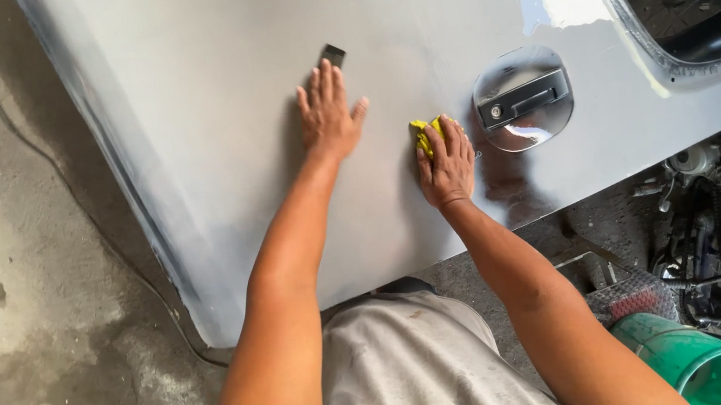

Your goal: The person sands the surface of a white car door using a sanding block in their left hand while wiping the area with a yellow cloth in their right hand. They work around the door handle and along the edges of the panel.

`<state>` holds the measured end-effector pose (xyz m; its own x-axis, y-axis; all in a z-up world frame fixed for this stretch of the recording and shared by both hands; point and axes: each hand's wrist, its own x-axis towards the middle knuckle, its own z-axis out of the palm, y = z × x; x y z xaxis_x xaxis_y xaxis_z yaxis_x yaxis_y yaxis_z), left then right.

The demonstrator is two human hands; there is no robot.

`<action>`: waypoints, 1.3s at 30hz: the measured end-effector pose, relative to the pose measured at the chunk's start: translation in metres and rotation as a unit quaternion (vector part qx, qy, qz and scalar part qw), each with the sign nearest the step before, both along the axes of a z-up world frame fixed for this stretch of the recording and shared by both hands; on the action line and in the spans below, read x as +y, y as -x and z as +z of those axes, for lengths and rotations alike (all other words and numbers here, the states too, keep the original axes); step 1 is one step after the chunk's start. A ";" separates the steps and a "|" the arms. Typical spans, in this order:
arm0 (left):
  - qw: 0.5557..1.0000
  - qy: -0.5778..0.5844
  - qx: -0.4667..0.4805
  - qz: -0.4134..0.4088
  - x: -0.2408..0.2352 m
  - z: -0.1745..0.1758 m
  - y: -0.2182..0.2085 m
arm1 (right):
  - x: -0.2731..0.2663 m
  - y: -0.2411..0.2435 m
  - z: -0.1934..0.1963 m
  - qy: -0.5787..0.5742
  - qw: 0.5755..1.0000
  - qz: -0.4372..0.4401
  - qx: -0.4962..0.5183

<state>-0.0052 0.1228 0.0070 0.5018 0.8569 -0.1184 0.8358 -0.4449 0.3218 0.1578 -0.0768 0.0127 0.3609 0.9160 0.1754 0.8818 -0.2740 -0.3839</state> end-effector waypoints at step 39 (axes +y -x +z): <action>0.986 0.042 0.036 -0.155 -0.183 -0.033 0.140 | 0.001 0.001 -0.013 0.009 1.000 -0.013 0.008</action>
<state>-0.1452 -0.0600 -0.0256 0.7262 0.6486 -0.2278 0.6854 -0.6575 0.3128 0.1567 -0.0761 0.0000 0.3869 0.9093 0.1534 0.8681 -0.3030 -0.3931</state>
